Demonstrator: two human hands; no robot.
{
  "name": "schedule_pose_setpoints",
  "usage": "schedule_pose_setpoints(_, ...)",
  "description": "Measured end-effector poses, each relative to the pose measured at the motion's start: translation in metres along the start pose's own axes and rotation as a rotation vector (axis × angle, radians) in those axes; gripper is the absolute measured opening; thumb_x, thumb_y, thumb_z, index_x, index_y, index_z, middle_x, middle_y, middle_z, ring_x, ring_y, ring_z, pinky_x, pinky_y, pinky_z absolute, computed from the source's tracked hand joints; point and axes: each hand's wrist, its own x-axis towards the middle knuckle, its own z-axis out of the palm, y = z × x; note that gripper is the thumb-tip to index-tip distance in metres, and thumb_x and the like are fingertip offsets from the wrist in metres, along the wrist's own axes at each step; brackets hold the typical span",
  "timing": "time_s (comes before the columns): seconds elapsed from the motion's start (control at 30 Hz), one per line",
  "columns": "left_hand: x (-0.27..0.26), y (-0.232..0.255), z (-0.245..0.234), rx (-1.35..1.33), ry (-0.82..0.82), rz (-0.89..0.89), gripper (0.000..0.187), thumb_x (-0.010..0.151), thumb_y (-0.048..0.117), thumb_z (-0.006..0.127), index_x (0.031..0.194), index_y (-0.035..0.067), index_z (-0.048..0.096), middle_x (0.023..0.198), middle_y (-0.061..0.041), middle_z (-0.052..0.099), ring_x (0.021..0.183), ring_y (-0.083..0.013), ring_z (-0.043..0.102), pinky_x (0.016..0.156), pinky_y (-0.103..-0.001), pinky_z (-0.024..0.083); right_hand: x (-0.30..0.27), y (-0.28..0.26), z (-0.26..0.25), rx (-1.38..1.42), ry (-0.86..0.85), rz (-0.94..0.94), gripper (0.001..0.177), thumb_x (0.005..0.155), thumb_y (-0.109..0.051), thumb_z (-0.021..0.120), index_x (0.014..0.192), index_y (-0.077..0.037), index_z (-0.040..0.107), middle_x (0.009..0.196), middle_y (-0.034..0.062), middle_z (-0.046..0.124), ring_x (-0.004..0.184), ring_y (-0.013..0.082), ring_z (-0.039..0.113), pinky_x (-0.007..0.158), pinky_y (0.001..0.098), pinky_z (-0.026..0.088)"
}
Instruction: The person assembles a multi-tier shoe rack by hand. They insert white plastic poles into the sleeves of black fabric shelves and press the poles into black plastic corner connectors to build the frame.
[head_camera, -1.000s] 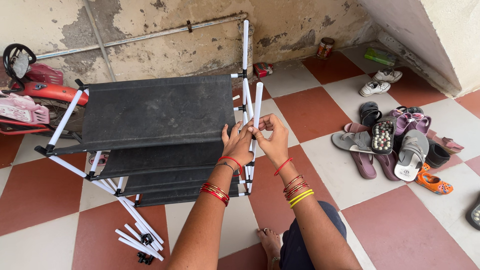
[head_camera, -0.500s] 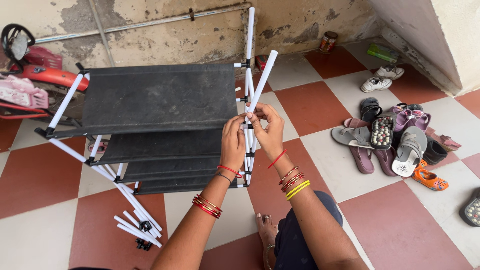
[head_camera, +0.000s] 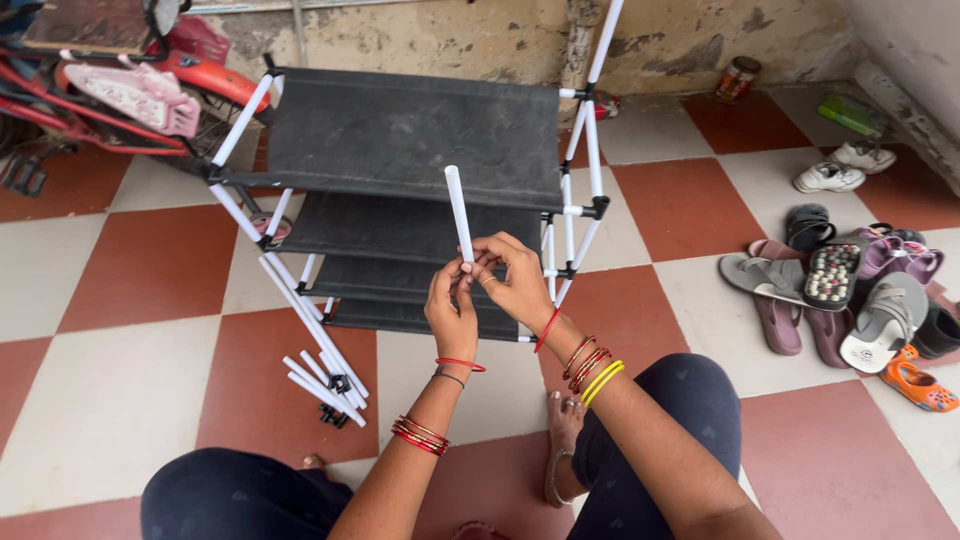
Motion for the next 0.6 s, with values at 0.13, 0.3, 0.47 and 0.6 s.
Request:
schedule_pose_setpoints(0.13,-0.015,-0.019,-0.032,0.004,0.037,-0.097,0.024,0.099,0.0,0.059,0.122,0.003,0.064,0.116,-0.01,0.068,0.101,-0.0204,0.073,0.083,-0.033,0.062,-0.006,0.01,0.037,-0.014,-0.092,0.039,0.025,0.087,-0.005,0.078,0.111,0.0,0.074,0.095,0.0076,0.07,0.082,0.0138,0.071,0.074,0.0271,0.059)
schedule_pose_setpoints(0.3,-0.029,-0.049,-0.068,0.103,0.111,-0.172,0.02,0.096,-0.001,0.063,0.116,0.002,0.065,0.107,-0.01,0.072,0.098,-0.0184,0.074,0.078,-0.033,0.061,-0.017,0.028,0.083,0.023,-0.204,0.068,0.031,0.085,-0.004,0.076,0.116,-0.001,0.074,0.096,0.0071,0.07,0.081,0.0141,0.072,0.074,0.0277,0.059)
schedule_pose_setpoints(0.47,-0.048,-0.087,-0.099,0.098,0.152,-0.264,0.015,0.096,0.0,0.064,0.111,0.001,0.064,0.101,-0.009,0.074,0.089,-0.0163,0.074,0.076,-0.03,0.061,-0.034,0.049,0.125,-0.008,-0.312,0.204,0.033,0.088,-0.007,0.078,0.12,-0.004,0.074,0.097,0.0091,0.072,0.082,0.017,0.074,0.075,0.029,0.06)
schedule_pose_setpoints(0.6,-0.071,-0.119,-0.116,0.116,0.171,-0.306,0.014,0.095,-0.002,0.062,0.11,-0.001,0.063,0.1,-0.009,0.073,0.087,-0.0151,0.075,0.073,-0.03,0.061,-0.053,0.074,0.154,0.074,-0.428,0.263,0.036,0.09,-0.003,0.07,0.125,-0.006,0.071,0.113,0.0125,0.076,0.097,0.0188,0.077,0.087,0.0308,0.062)
